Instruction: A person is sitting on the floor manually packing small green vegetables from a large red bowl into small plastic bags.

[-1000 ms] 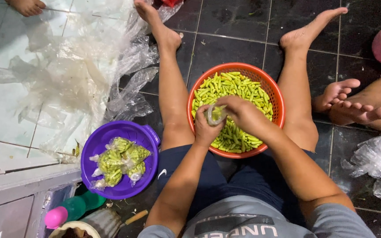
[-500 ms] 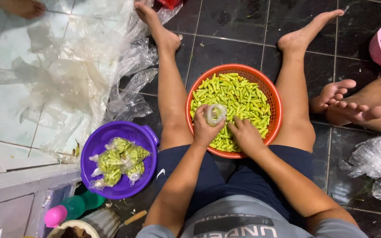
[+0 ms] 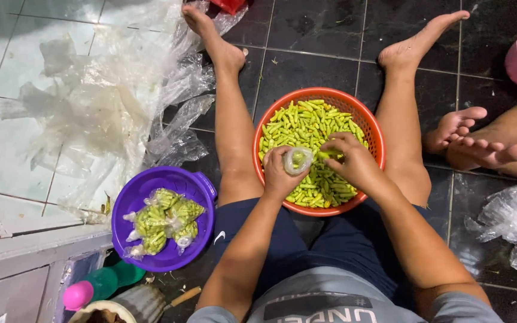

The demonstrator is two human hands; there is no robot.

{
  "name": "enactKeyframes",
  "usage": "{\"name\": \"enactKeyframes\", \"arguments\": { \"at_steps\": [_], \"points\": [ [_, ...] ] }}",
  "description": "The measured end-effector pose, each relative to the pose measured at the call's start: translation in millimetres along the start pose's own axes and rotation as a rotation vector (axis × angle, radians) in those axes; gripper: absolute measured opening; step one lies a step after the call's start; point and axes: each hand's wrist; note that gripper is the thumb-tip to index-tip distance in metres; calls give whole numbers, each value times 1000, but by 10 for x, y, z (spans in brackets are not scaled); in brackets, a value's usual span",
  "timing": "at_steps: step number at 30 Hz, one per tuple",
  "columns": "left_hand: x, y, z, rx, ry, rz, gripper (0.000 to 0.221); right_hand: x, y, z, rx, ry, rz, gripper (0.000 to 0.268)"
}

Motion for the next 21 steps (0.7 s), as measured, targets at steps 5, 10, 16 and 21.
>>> {"name": "enactKeyframes", "arguments": {
  "at_steps": [5, 10, 16, 21],
  "points": [
    [-9, 34, 23, -28, -53, 1, 71, -5, -351, 98, 165, 28, 286, 36],
    [21, -5, 22, 34, -41, 70, 67, -127, -352, 12, 157, -22, 406, 24],
    [37, -53, -2, 104, -13, 89, 69, -139, -460, 24, 144, -116, 386, 25],
    [42, -62, -8, 126, 5, 81, 75, -106, -676, 107, 189, -113, 392, 21]
  ]
}}
Point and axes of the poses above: each hand's wrist, its own x-axis away from the middle knuckle, its own z-axis out of the back of the hand, y = z × x, and after that the axes turned 13 degrees about x, right-handed
